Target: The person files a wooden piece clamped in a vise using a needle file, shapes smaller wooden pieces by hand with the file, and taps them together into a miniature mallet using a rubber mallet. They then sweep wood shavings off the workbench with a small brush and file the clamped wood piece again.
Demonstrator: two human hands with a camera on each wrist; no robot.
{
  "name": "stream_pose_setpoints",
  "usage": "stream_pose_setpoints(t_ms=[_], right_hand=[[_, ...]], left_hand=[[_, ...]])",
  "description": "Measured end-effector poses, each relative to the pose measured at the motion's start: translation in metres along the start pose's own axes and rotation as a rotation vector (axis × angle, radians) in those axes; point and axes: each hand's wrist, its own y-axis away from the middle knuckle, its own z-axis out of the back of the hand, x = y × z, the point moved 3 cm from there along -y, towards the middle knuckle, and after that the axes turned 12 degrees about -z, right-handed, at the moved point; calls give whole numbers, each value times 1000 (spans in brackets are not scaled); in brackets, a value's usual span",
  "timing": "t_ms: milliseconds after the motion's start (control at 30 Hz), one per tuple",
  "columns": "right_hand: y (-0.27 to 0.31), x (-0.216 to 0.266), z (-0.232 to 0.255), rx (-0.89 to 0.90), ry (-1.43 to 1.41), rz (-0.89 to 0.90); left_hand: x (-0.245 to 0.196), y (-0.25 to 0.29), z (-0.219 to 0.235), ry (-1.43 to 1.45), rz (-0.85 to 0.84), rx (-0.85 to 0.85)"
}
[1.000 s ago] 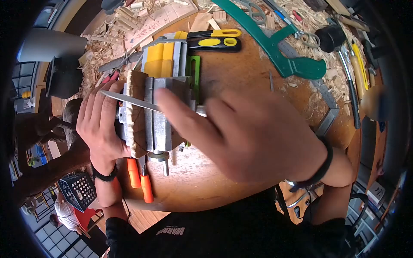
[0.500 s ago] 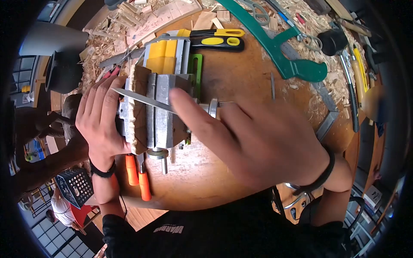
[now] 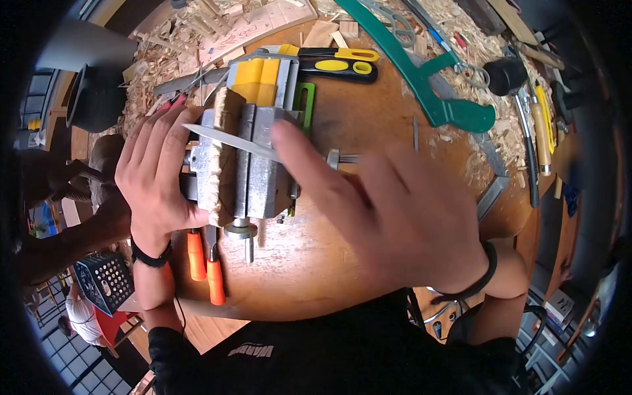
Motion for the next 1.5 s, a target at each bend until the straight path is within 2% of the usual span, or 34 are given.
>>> stream_pose_setpoints(t_ms=[133, 200, 433, 667, 767, 867, 967, 1100, 1167, 1300, 1400, 1500], right_hand=[[5, 2, 7, 71, 61, -6], [-7, 6, 6, 3, 47, 3], [10, 9, 6, 62, 96, -31], [9, 27, 4, 51, 148, -30], [23, 28, -1, -18, 215, -59], [19, 29, -1, 10, 23, -121], [24, 21, -7, -51, -20, -137], [23, 16, -6, -31, -48, -81], [23, 18, -7, -3, -142, -117], [30, 22, -12, -54, -153, -102], [21, 22, -8, 2, -132, -118], [8, 24, -5, -28, -77, -38]], left_hand=[[-1, 1, 1, -3, -18, -7], [-2, 0, 0, -18, -12, 9], [-2, 2, -1, -12, -21, -24], [0, 3, 3, -16, -10, -41], [-2, 3, 1, 11, -20, -56], [-3, 5, -2, -41, -19, -56], [-3, 6, -2, -24, -23, -65], [-3, 8, -2, -7, -9, -58], [-3, 8, -3, -11, -23, -61], [-2, 8, -3, -2, -19, -67], [-3, 8, -3, 1, -22, -64], [-3, 7, -2, 33, 0, -70]])
